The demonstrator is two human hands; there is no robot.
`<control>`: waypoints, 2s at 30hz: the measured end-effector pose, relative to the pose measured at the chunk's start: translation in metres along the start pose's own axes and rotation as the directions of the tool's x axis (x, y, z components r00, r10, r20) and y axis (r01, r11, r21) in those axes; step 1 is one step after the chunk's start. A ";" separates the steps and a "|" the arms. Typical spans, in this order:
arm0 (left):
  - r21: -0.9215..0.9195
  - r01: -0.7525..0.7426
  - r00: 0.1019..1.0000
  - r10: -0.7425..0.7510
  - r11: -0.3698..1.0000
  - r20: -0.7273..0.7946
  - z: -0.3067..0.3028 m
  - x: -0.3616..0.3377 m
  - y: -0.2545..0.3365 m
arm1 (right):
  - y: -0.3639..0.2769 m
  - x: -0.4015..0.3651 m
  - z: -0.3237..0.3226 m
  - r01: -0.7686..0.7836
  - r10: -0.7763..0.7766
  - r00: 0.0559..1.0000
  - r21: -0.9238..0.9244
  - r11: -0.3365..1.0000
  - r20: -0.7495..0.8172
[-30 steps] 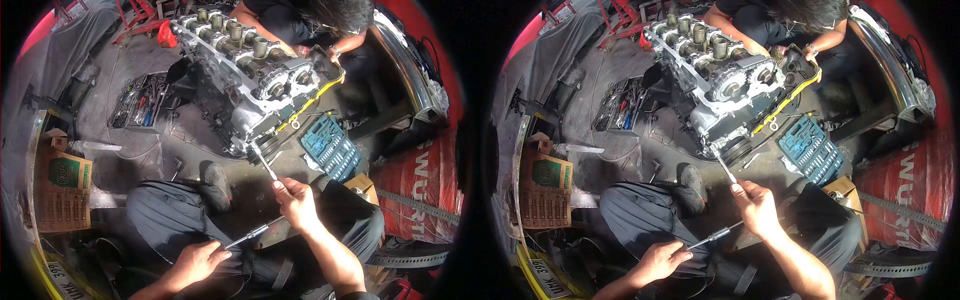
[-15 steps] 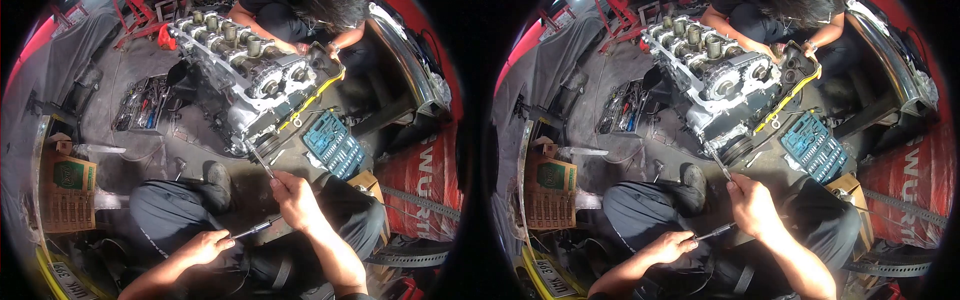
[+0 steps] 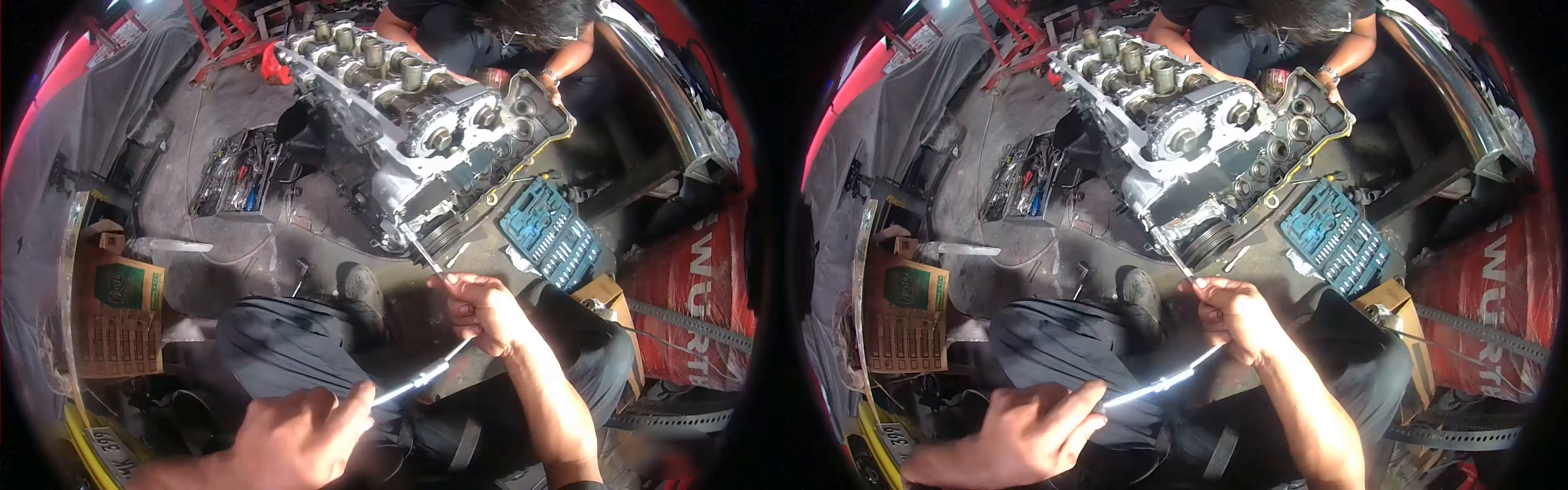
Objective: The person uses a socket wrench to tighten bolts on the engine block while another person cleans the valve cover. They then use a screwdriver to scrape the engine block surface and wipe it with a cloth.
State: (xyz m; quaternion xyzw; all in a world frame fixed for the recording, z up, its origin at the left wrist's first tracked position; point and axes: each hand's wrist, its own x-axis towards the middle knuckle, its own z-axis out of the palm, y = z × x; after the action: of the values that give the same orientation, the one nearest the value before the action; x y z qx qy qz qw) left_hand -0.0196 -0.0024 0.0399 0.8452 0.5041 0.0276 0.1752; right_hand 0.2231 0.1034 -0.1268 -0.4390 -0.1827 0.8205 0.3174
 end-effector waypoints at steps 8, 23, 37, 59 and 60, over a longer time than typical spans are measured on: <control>0.193 -0.443 0.872 0.471 0.875 -0.134 -0.026 0.044 0.003 | 0.002 0.002 -0.004 -0.032 0.026 0.997 0.070 0.997 0.072; -0.212 -0.090 0.973 0.041 0.973 -0.226 0.074 -0.022 -0.040 | 0.001 -0.026 0.009 0.108 -0.137 0.982 -0.207 0.972 -0.130; -0.564 0.085 0.958 -0.223 0.821 -0.180 0.212 0.001 -0.051 | -0.009 -0.037 0.042 0.212 -0.611 0.786 -0.885 0.414 -0.097; -0.040 0.054 0.972 -0.061 0.998 -0.228 0.097 -0.017 -0.018 | -0.013 -0.029 0.030 0.291 -0.521 0.851 -0.762 0.578 -0.070; -0.053 0.048 0.972 -0.058 0.997 -0.226 0.093 -0.016 -0.015 | -0.012 -0.027 0.029 0.311 -0.519 0.853 -0.742 0.593 -0.057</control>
State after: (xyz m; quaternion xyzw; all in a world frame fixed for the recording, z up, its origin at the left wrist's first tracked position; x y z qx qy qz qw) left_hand -0.0197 -0.0349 -0.0502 0.8185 0.5424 0.1313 0.1367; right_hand 0.2147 0.0936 -0.0876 -0.5773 -0.5373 0.5196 0.3288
